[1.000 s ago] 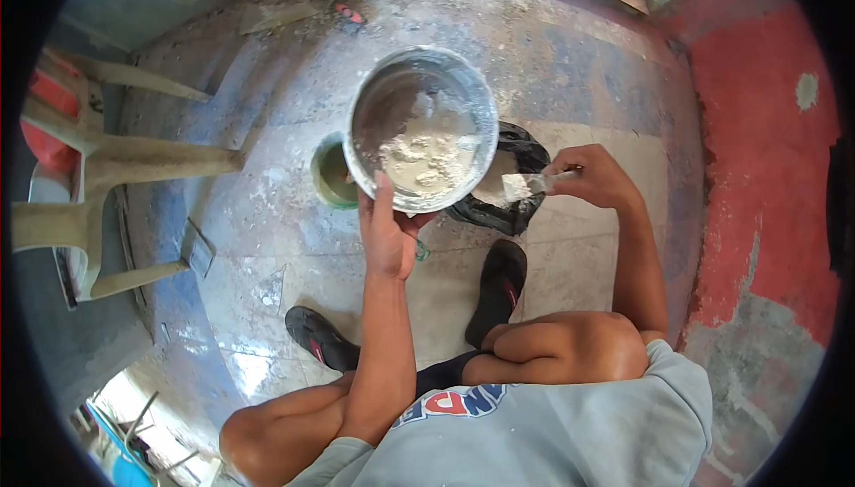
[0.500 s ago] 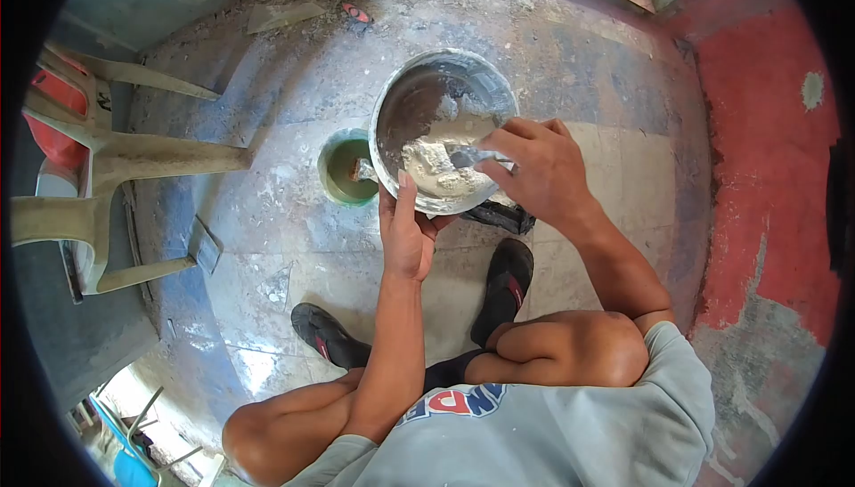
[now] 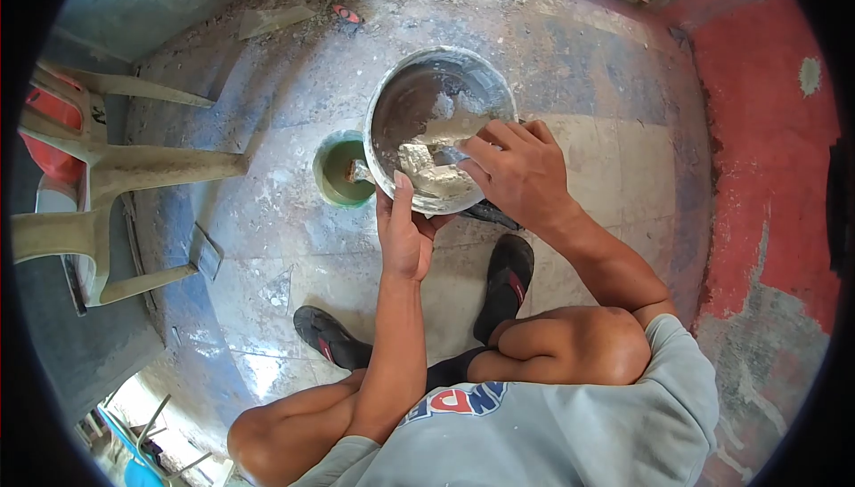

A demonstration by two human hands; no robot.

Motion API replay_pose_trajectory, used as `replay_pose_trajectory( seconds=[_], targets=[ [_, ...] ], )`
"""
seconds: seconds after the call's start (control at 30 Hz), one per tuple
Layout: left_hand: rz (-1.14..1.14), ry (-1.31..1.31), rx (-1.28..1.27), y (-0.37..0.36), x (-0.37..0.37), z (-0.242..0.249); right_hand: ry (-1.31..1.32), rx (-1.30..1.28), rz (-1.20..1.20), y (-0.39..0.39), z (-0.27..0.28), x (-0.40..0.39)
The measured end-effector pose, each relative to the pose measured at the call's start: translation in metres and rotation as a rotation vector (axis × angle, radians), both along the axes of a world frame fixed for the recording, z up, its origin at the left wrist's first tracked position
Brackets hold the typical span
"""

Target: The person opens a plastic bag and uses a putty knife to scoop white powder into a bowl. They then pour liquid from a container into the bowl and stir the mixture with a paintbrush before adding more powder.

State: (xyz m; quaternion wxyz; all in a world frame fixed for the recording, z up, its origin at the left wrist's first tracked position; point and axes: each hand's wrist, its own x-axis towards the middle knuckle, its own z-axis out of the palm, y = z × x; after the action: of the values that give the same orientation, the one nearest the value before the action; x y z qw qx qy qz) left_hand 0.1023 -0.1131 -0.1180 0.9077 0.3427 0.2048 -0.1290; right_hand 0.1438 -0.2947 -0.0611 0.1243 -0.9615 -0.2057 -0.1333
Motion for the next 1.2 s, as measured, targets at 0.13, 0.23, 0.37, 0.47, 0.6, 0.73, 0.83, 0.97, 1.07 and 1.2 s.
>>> replay_pose_trajectory(
  seconds=[0.13,0.23,0.37,0.47,0.6,0.73,0.83,0.97,1.07,1.2],
  targets=[
    [-0.01,-0.006,-0.011,0.0,0.0,-0.001,-0.099,-0.027,0.03,-0.001,-0.001,0.0],
    [-0.01,-0.013,-0.024,0.001,0.0,-0.002,-0.144,0.037,0.022,-0.004,-0.002,0.002],
    [-0.01,-0.025,-0.028,0.001,-0.001,-0.004,-0.07,0.025,0.002,-0.007,-0.001,0.001],
    [-0.002,-0.025,-0.013,0.0,-0.001,0.001,-0.058,0.037,-0.009,-0.009,-0.001,0.0],
    [-0.021,-0.027,-0.011,0.001,-0.001,-0.002,-0.086,0.071,-0.008,-0.007,0.002,0.005],
    [-0.037,-0.014,-0.018,0.0,-0.001,-0.001,-0.253,0.072,0.04,-0.003,-0.001,0.017],
    [-0.053,-0.012,-0.016,-0.001,-0.002,-0.003,-0.208,0.046,0.054,-0.001,-0.005,0.018],
    [-0.051,-0.009,-0.019,-0.003,-0.002,-0.002,-0.231,0.036,0.084,0.0,-0.008,0.018],
    [-0.048,-0.012,-0.015,-0.002,-0.002,-0.002,-0.253,0.038,0.145,-0.005,-0.007,0.02],
    [-0.032,-0.027,-0.015,0.0,-0.001,-0.003,-0.208,-0.029,0.205,-0.021,-0.003,0.015]
  ],
)
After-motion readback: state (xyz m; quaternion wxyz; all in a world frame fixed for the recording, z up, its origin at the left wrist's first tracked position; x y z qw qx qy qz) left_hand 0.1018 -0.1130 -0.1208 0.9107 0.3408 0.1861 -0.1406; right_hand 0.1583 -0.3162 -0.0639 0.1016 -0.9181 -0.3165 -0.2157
